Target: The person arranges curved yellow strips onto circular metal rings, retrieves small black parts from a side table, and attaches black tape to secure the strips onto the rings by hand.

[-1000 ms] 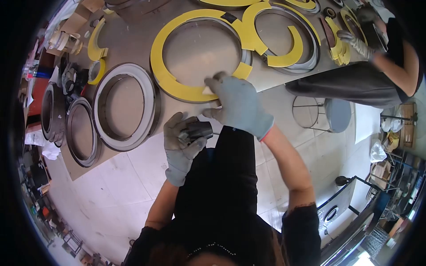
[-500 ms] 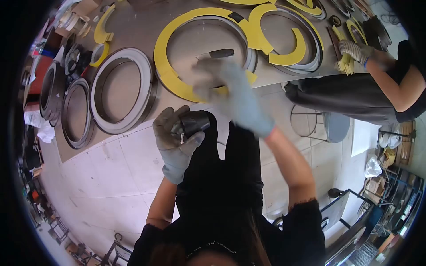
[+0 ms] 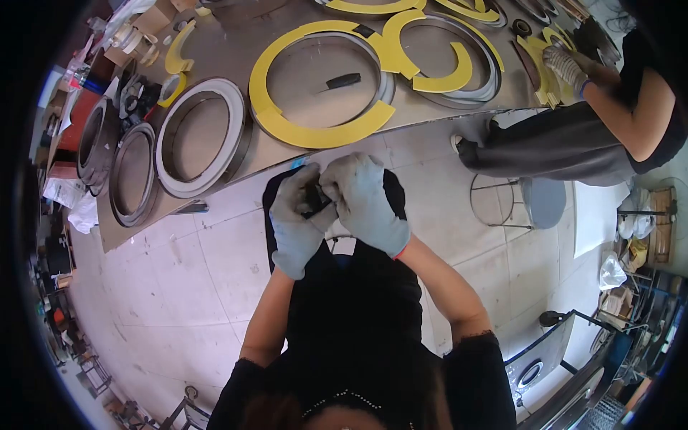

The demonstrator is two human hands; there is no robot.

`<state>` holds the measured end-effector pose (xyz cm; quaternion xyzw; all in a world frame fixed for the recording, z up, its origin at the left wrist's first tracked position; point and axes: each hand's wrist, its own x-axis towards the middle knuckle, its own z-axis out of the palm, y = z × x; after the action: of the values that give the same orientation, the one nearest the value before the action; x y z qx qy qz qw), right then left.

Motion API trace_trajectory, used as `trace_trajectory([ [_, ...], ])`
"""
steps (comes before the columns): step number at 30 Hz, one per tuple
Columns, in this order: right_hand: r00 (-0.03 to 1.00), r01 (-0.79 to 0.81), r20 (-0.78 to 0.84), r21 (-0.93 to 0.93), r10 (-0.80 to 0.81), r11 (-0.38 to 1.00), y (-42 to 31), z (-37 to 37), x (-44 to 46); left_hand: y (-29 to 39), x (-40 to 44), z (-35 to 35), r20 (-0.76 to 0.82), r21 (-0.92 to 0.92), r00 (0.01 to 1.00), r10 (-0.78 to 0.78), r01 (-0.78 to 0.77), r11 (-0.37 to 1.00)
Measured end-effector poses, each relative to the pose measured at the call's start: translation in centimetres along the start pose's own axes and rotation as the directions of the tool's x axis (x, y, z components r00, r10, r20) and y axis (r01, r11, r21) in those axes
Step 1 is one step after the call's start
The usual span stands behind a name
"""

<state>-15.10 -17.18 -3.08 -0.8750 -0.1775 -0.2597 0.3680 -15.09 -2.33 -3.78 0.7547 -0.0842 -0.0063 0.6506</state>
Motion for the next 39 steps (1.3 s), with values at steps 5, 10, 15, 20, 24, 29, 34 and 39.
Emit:
trace_trajectory([
  [5, 0.999, -0.03, 0.023, 0.09, 0.028, 0.996, 2.3, 0.9, -0.1, -2.7, 1.3, 0.9, 0.119, -0.166, 0.948, -0.295, 0.312, 0.935],
  [10, 0.997, 0.033, -0.069, 0.024, -0.032, 0.999, 2.9, 1.4, 2.5, -1.8, 3.0, 0.9, 0.349, -0.35, 0.761, -0.547, 0.648, 0.677],
  [15, 0.998, -0.04, -0.058, -0.243, 0.027, 0.969, 4.4, 1.5, 5.0, -2.0, 5.6, 1.2, 0.384, -0.32, 0.721, -0.576, 0.689, 0.65],
  [20, 0.978, -0.187, 0.059, -0.158, 0.199, 0.97, 6.2, 1.1, 5.6, -3.8, 6.2, 1.7, 0.323, -0.431, 0.845, -0.426, 0.532, 0.729],
  [24, 0.967, -0.244, 0.074, -0.035, 0.246, 0.969, 6.5, 1.0, 4.0, -3.7, 4.3, 3.9, 0.09, -0.506, 0.952, -0.292, 0.296, 0.81],
  [29, 0.966, -0.019, 0.26, 0.004, 0.017, 1.0, 5.4, -2.9, 1.2, -4.3, 1.2, 5.1, -0.058, -0.604, 0.913, -0.403, 0.289, 0.742],
  [34, 0.912, 0.216, 0.376, -0.099, -0.164, 0.971, 6.7, -4.2, 2.0, -5.7, 1.6, 3.9, -0.021, -0.6, 0.903, -0.43, 0.333, 0.727],
  [39, 0.901, 0.229, 0.385, -0.032, -0.2, 0.973, 7.3, -4.0, 2.1, -5.7, 1.0, 4.1, 0.012, -0.557, 0.954, -0.298, 0.254, 0.791],
])
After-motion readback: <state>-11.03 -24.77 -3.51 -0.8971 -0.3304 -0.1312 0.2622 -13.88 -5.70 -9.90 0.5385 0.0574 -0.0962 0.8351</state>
